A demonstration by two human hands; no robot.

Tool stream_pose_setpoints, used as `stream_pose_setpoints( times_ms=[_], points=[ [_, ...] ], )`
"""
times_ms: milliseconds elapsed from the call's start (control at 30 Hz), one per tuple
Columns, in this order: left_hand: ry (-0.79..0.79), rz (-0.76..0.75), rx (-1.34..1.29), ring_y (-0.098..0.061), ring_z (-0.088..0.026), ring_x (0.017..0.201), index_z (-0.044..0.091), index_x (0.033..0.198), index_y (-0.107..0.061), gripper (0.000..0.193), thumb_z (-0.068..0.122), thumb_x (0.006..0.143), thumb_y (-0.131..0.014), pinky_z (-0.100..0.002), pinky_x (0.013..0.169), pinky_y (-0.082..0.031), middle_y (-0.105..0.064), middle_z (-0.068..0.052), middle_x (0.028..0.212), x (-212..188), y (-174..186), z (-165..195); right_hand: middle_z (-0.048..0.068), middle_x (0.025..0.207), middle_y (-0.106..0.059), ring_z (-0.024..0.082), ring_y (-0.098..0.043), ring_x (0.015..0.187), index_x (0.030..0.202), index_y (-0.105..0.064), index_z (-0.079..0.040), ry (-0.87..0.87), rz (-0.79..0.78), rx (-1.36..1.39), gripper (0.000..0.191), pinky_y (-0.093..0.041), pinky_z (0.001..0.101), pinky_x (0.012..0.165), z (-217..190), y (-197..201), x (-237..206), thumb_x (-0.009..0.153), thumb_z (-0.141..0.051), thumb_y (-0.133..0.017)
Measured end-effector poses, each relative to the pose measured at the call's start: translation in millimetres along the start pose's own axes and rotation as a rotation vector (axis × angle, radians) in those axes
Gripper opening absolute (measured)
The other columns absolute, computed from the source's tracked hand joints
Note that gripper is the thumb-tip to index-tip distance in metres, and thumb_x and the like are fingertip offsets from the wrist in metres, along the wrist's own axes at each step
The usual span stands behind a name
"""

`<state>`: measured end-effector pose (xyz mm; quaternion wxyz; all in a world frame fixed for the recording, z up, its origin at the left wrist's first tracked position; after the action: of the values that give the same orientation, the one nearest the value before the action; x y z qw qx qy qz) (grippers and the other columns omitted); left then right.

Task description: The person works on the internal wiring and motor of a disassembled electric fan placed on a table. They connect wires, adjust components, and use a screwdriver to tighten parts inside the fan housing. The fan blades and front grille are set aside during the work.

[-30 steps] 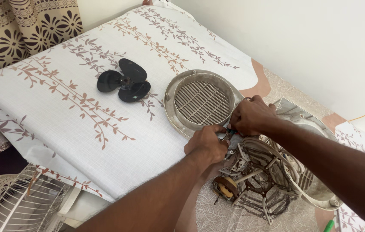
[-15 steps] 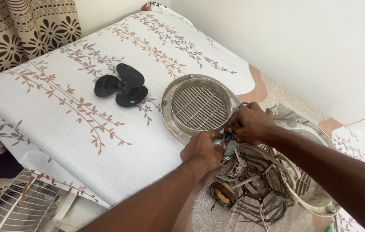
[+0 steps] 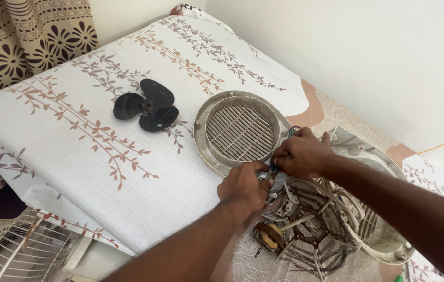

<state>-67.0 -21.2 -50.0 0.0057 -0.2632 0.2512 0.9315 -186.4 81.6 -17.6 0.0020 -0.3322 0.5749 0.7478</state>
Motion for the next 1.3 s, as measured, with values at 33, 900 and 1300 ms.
stream_pose_setpoints(
  times_ms=[33, 900, 1300],
  points=[
    [0.005, 0.005, 0.003, -0.068, -0.022, 0.115, 0.029, 0.142, -0.056, 0.052, 0.030, 0.092, -0.073, -0.038, 0.100, -0.054, -0.068, -0.003, 0.129, -1, 1, 2, -0.008, 0.125, -0.072, 0.027, -0.035, 0.144, 0.110, -0.078, -0.035, -0.020, -0.006, -0.016, 0.020, -0.003, 0.0811, 0.119, -2, 0, -3, 0.095, -0.034, -0.065],
    [-0.165, 0.243, 0.081, -0.066, -0.036, 0.109, 0.005, 0.112, -0.066, 0.022, 0.012, 0.092, -0.073, -0.044, 0.096, -0.053, -0.064, -0.016, 0.120, -1, -5, 2, -0.006, 0.117, -0.076, 0.016, -0.050, 0.135, 0.108, -0.079, -0.036, -0.017, -0.018, -0.084, 0.022, -0.008, 0.0731, 0.125, -43, -9, -26, 0.093, -0.025, -0.068],
    [-0.249, 0.290, 0.066, -0.067, -0.031, 0.106, 0.016, 0.114, -0.075, 0.021, 0.024, 0.096, -0.066, -0.045, 0.095, -0.052, -0.064, -0.010, 0.118, -7, 1, 10, -0.001, 0.144, -0.055, 0.027, -0.033, 0.147, 0.105, -0.082, -0.027, 0.039, 0.121, -0.187, 0.023, -0.001, 0.0779, 0.119, -8, 21, -22, 0.086, -0.034, -0.072]
  ],
)
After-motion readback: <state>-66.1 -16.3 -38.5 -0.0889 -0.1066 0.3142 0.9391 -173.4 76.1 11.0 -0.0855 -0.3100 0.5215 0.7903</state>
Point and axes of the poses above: each hand's wrist, its own x-axis towards the middle knuckle, its own y-axis out of the back of the hand, z = x × y, the point moved 8 cm from there along x, towards the middle knuckle
